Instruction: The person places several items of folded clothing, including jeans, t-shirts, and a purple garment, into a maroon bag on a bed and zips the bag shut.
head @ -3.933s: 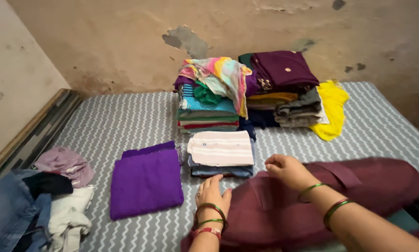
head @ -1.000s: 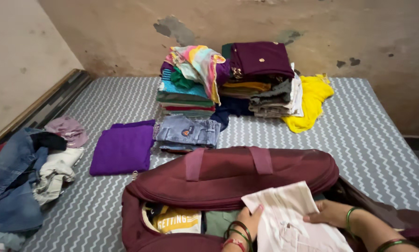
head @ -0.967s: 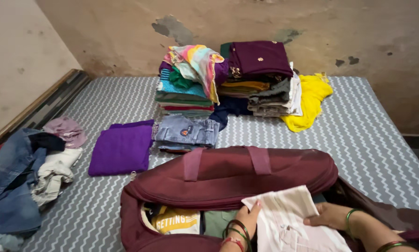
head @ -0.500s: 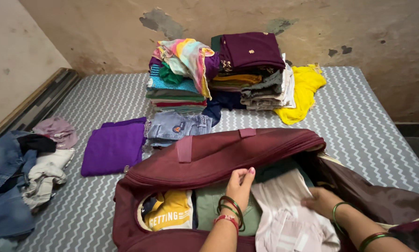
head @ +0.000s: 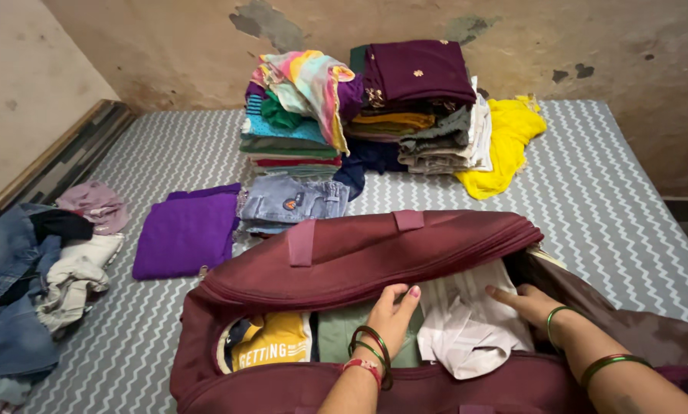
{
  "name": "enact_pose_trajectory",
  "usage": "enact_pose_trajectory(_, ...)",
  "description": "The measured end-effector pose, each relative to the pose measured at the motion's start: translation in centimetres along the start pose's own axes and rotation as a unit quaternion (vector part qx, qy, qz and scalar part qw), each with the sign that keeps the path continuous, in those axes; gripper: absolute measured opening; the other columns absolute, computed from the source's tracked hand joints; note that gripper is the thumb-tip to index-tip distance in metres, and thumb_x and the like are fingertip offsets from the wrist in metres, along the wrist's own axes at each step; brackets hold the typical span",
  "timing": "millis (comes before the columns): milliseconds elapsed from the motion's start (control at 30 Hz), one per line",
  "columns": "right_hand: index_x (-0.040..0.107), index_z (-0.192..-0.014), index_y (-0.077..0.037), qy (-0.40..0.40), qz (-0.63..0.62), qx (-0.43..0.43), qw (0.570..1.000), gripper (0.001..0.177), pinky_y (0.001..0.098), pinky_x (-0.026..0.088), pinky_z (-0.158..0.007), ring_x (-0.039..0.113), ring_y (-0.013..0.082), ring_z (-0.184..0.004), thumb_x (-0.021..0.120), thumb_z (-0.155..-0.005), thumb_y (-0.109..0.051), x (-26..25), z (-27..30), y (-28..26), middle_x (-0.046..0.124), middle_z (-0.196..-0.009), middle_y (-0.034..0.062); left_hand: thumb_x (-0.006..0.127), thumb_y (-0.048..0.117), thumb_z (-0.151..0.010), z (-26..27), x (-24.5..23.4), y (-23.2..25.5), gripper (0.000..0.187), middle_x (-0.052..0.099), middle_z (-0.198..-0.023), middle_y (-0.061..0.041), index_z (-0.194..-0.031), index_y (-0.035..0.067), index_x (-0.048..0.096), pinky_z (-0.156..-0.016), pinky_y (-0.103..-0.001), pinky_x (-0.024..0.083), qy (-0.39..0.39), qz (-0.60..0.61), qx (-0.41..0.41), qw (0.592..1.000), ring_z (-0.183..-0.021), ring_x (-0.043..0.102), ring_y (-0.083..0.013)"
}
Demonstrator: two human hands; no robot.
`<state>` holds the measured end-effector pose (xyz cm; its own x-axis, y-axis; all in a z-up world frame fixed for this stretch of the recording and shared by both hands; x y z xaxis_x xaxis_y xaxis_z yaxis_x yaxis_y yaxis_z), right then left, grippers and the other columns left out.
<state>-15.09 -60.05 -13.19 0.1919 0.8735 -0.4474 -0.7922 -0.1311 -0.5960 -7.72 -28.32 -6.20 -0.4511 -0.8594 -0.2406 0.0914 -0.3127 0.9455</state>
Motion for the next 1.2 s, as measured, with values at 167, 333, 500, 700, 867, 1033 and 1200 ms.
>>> enact_pose_trajectory(167, 0.042, -0.153, -0.009, 0.032, 0.196, -0.096, 0.975, 0.1, 0.0393, 0.053, -0.106, 0.066, 0.0315, -0.128, 0.09, -0.068, -0.03, -0.3, -1.1, 3.6, 0.066, -0.141, 0.0205, 0.06, 0.06, -0.09, 0.2, 0.1, -0.9, 0.064, 0.074, -0.117, -0.019, -0.132, 0.012, 0.059, -0.096, -0.036, 0.053, -0.016, -0.008, -0.044, 0.999, -0.109, 0.071, -0.0255)
enact_pose_trajectory(333, 0.033, -0.162, -0.019, 0.127, 0.311, -0.096, 0.937, 0.093, 0.0428, 0.053, -0.107, 0.066, 0.0382, -0.127, 0.075, -0.08, -0.02, -0.2, 2.2, 3.6, 0.066, -0.138, 0.0256, 0.069, 0.059, -0.084, 0.6, 0.1, -2.0, 0.071, 0.074, -0.113, -0.02, -0.135, 0.012, 0.055, -0.095, -0.039, 0.054, -0.018, -0.082, -0.048, 0.995, -0.106, 0.071, -0.0272)
enact_pose_trajectory(500, 0.029, -0.156, -0.021, 0.12, 0.393, -0.101, 0.906, 0.089, 0.0426, 0.05, -0.105, 0.058, 0.0345, -0.13, 0.08, -0.084, -0.035, 0.7, 10.7, 0.1, 0.046, -0.151, 0.0111, 0.074, 0.054, -0.084, 1.5, 0.6, -3.1, 0.074, 0.068, -0.123, -0.022, -0.137, 0.007, 0.053, -0.099, -0.04, 0.051, -0.004, -0.144, 0.0, 0.99, -0.108, 0.069, -0.0299)
enact_pose_trajectory(700, 0.07, -0.11, -0.016, 0.091, 0.356, -0.329, 0.87, 0.037, 0.0358, 0.056, -0.094, 0.071, 0.0264, -0.101, 0.071, -0.085, -0.043, 1.6, 13.5, -2.3, 0.072, -0.108, 0.0081, 0.074, 0.048, -0.083, 1.2, 1.4, -4.8, 0.076, 0.053, -0.142, -0.021, -0.138, 0.002, 0.05, -0.1, -0.039, 0.053, -0.012, -0.126, 0.026, 0.992, -0.111, 0.069, -0.0313)
enact_pose_trajectory(867, 0.077, -0.11, -0.011, -0.226, 0.268, -0.173, 0.92, 0.049, 0.0316, 0.049, -0.102, 0.065, 0.0205, -0.11, 0.064, -0.092, -0.055, 2.6, 12.1, 1.5, 0.074, -0.111, 0.008, 0.083, 0.044, -0.087, 1.8, 2.5, -6.4, 0.079, 0.047, -0.146, -0.027, -0.141, -0.004, 0.049, -0.107, -0.043, 0.045, 0.021, -0.182, 0.142, 0.973, -0.129, 0.054, -0.04)
enact_pose_trajectory(1033, 0.074, -0.134, -0.016, -0.224, 0.327, -0.084, 0.914, 0.068, 0.0301, 0.041, -0.112, 0.061, 0.0099, -0.119, 0.06, -0.094, -0.07, 3.1, 10.3, 3.5, 0.07, -0.129, -0.0033, 0.077, 0.044, -0.083, 3.9, 1.0, -3.2, 0.081, 0.044, -0.151, -0.021, -0.143, 0.001, 0.045, -0.1, -0.039, 0.053, -0.032, -0.162, 0.031, 0.986, -0.115, 0.066, -0.0328)
enact_pose_trajectory(1200, 0.076, -0.115, -0.018, -0.081, 0.29, -0.136, 0.944, 0.044, 0.0381, 0.063, -0.085, 0.078, 0.0242, -0.087, 0.063, -0.091, -0.052, 2.4, 12.8, 0.5, 0.081, -0.1, 0.0053, 0.072, 0.039, -0.087, 5.5, 0.0, 1.4, 0.049, 0.072, -0.123, -0.013, -0.127, 0.011, 0.064, -0.095, -0.039, 0.055, -0.054, -0.185, 0.042, 0.98, -0.103, 0.074, -0.0259)
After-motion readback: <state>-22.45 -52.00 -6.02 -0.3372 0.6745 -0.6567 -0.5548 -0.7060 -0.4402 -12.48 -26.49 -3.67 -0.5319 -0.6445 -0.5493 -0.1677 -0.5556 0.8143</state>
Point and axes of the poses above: each hand's wrist, its own z-axis away from the middle knuckle, its own x-axis out of the palm, y = z × x, the point moved 1 cm from there along -z, towards the middle knuckle
